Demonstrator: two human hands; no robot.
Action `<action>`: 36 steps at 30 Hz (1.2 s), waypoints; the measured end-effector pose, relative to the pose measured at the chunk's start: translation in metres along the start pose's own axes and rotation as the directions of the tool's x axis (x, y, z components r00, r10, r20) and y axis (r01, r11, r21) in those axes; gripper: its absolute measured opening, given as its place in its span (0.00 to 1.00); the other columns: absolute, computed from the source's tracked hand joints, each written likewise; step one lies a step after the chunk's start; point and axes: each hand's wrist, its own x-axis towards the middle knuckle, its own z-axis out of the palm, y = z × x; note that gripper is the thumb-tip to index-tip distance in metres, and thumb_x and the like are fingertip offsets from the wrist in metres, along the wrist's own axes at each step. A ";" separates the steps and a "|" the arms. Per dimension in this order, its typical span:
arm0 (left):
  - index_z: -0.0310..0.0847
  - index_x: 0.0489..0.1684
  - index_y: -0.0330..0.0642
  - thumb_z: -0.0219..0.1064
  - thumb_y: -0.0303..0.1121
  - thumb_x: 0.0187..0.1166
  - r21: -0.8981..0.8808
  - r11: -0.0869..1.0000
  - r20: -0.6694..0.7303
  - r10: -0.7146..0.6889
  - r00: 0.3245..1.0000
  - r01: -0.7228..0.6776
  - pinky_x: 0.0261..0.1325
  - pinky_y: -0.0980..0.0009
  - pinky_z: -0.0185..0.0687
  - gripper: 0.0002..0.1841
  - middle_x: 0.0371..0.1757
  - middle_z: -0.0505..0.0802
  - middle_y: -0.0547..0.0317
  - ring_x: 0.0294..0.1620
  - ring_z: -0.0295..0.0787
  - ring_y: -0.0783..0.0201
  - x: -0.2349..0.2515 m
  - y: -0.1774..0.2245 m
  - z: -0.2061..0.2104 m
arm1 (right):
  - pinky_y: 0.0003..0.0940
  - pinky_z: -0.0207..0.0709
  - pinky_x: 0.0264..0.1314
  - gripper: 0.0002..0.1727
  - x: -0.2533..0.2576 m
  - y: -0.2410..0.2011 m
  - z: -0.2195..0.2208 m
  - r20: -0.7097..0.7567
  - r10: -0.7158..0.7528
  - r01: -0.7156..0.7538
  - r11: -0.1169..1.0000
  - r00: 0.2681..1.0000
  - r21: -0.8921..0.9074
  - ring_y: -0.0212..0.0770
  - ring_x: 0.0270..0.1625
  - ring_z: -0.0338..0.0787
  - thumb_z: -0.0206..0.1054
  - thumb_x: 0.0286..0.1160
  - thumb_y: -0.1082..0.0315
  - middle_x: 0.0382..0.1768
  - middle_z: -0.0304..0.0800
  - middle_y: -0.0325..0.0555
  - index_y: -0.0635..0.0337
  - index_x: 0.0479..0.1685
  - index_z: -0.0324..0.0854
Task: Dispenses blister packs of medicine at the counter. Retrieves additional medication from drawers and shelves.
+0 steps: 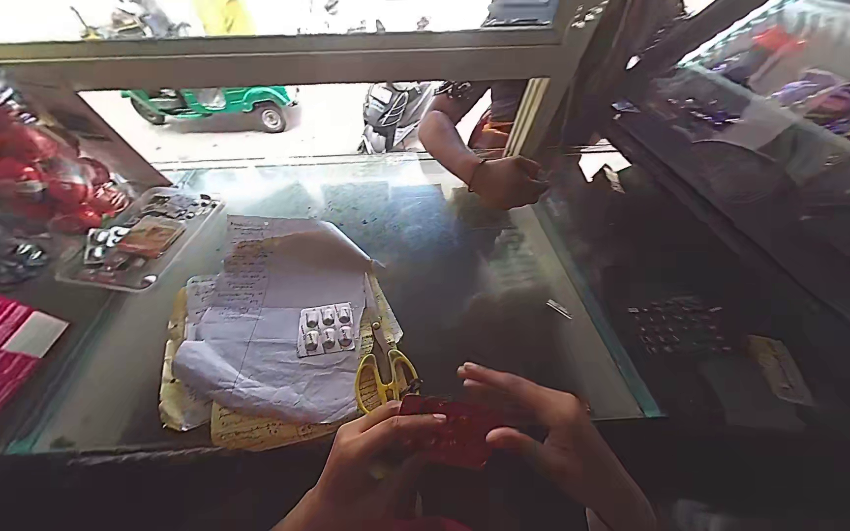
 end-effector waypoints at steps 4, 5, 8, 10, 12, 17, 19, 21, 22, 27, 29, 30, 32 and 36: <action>0.84 0.64 0.43 0.67 0.32 0.84 0.207 0.977 -0.112 -0.021 0.994 0.044 0.69 0.76 0.84 0.14 0.67 0.90 0.55 0.68 0.87 0.72 0.013 0.008 -0.013 | 0.14 0.84 0.61 0.19 0.016 0.007 0.007 -0.018 -0.009 0.012 0.990 1.000 0.139 0.19 0.57 0.90 0.66 0.82 0.66 0.59 0.93 0.42 0.64 0.68 0.84; 0.85 0.63 0.42 0.66 0.34 0.85 0.312 0.947 -0.175 -0.021 0.984 0.076 0.69 0.74 0.85 0.14 0.68 0.90 0.54 0.69 0.87 0.69 0.016 0.008 -0.024 | 0.14 0.84 0.60 0.20 0.020 0.012 -0.001 -0.060 0.055 -0.051 0.997 0.997 0.063 0.19 0.57 0.90 0.66 0.81 0.65 0.60 0.93 0.42 0.65 0.68 0.84; 0.85 0.69 0.39 0.65 0.33 0.82 0.704 0.630 -0.381 -0.054 0.923 0.328 0.68 0.58 0.85 0.19 0.70 0.90 0.50 0.69 0.89 0.56 0.024 0.001 -0.061 | 0.31 0.84 0.58 0.24 0.036 0.036 -0.023 -0.074 0.257 -0.266 0.948 0.964 -0.173 0.35 0.56 0.93 0.63 0.78 0.64 0.61 0.92 0.54 0.62 0.72 0.83; 0.74 0.80 0.35 0.65 0.39 0.84 0.733 0.450 -0.444 -0.251 0.860 0.510 0.74 0.43 0.75 0.27 0.78 0.83 0.44 0.77 0.81 0.43 0.033 -0.004 -0.078 | 0.45 0.84 0.57 0.24 0.043 0.050 -0.028 -0.028 0.343 -0.339 0.907 0.939 -0.249 0.46 0.55 0.94 0.64 0.78 0.65 0.60 0.92 0.58 0.62 0.72 0.82; 0.65 0.87 0.34 0.67 0.46 0.83 0.689 0.351 -0.459 -0.466 0.756 0.634 0.85 0.41 0.60 0.36 0.85 0.75 0.41 0.88 0.66 0.40 0.046 -0.010 -0.083 | 0.60 0.82 0.56 0.24 0.053 0.050 -0.031 0.003 0.423 -0.390 0.837 0.906 -0.384 0.59 0.53 0.93 0.69 0.78 0.66 0.57 0.92 0.63 0.62 0.73 0.82; 0.62 0.88 0.35 0.66 0.54 0.82 0.663 0.230 -0.380 -0.717 0.584 0.713 0.91 0.44 0.45 0.40 0.89 0.68 0.40 0.93 0.52 0.41 0.059 -0.015 -0.085 | 0.74 0.77 0.51 0.25 0.076 0.016 -0.016 -0.068 0.405 -0.344 0.662 0.912 -0.666 0.76 0.56 0.88 0.74 0.77 0.60 0.57 0.87 0.74 0.67 0.68 0.85; 0.65 0.86 0.35 0.70 0.47 0.80 0.654 0.293 -0.370 -0.681 0.632 0.697 0.90 0.45 0.49 0.37 0.85 0.74 0.38 0.91 0.58 0.42 0.058 -0.016 -0.085 | 0.62 0.85 0.41 0.18 0.081 0.006 0.005 0.068 0.249 -0.160 0.785 0.966 -0.598 0.62 0.42 0.94 0.67 0.82 0.59 0.45 0.93 0.62 0.64 0.59 0.90; 0.68 0.83 0.33 0.74 0.42 0.77 0.649 0.325 -0.365 -0.661 0.656 0.688 0.87 0.44 0.56 0.37 0.80 0.78 0.36 0.87 0.65 0.41 0.056 -0.016 -0.086 | 0.52 0.87 0.37 0.20 0.083 -0.004 0.036 0.223 0.186 -0.055 0.871 0.957 -0.488 0.51 0.35 0.94 0.65 0.81 0.55 0.37 0.94 0.52 0.61 0.56 0.91; 0.68 0.83 0.33 0.76 0.41 0.75 0.648 0.327 -0.364 -0.660 0.657 0.687 0.85 0.44 0.59 0.37 0.80 0.78 0.36 0.86 0.66 0.40 0.057 -0.015 -0.087 | 0.52 0.86 0.37 0.22 0.084 -0.012 0.049 0.283 0.211 -0.057 0.881 0.935 -0.470 0.51 0.34 0.94 0.67 0.80 0.53 0.36 0.93 0.52 0.62 0.59 0.90; 0.57 0.90 0.34 0.68 0.44 0.81 0.707 0.313 -0.265 -0.714 0.648 0.634 0.90 0.44 0.47 0.40 0.91 0.63 0.37 0.94 0.51 0.42 0.056 -0.014 -0.091 | 0.56 0.83 0.41 0.32 0.095 -0.034 0.074 0.372 0.421 -0.115 0.775 0.827 -0.621 0.59 0.41 0.93 0.68 0.78 0.46 0.42 0.92 0.59 0.64 0.70 0.83; 0.59 0.89 0.34 0.67 0.44 0.81 0.712 0.338 -0.245 -0.702 0.668 0.616 0.91 0.45 0.44 0.38 0.89 0.67 0.37 0.93 0.54 0.43 0.052 -0.014 -0.094 | 0.52 0.84 0.37 0.31 0.090 -0.029 0.072 0.343 0.336 -0.073 0.798 0.877 -0.598 0.56 0.40 0.92 0.72 0.74 0.47 0.44 0.90 0.58 0.63 0.68 0.86; 0.61 0.88 0.33 0.68 0.42 0.79 0.705 0.356 -0.249 -0.686 0.684 0.614 0.91 0.45 0.45 0.38 0.87 0.70 0.37 0.92 0.56 0.42 0.050 -0.012 -0.095 | 0.47 0.84 0.32 0.31 0.085 -0.025 0.072 0.304 0.255 -0.029 0.807 0.918 -0.590 0.53 0.37 0.91 0.74 0.70 0.47 0.42 0.88 0.56 0.62 0.64 0.89; 0.65 0.84 0.31 0.72 0.42 0.75 0.694 0.377 -0.260 -0.663 0.702 0.613 0.90 0.45 0.47 0.38 0.84 0.74 0.36 0.91 0.59 0.41 0.047 -0.011 -0.098 | 0.39 0.79 0.23 0.31 0.077 -0.024 0.074 0.231 0.134 0.025 0.817 0.964 -0.576 0.46 0.26 0.86 0.74 0.64 0.46 0.34 0.86 0.51 0.62 0.60 0.92; 0.64 0.85 0.32 0.77 0.46 0.70 0.711 0.345 -0.252 -0.688 0.681 0.612 0.88 0.45 0.52 0.44 0.83 0.75 0.38 0.90 0.60 0.42 0.051 -0.010 -0.104 | 0.41 0.78 0.19 0.37 0.072 -0.032 0.085 0.275 0.143 0.050 0.805 0.951 -0.591 0.47 0.21 0.88 0.72 0.64 0.44 0.26 0.89 0.50 0.66 0.66 0.87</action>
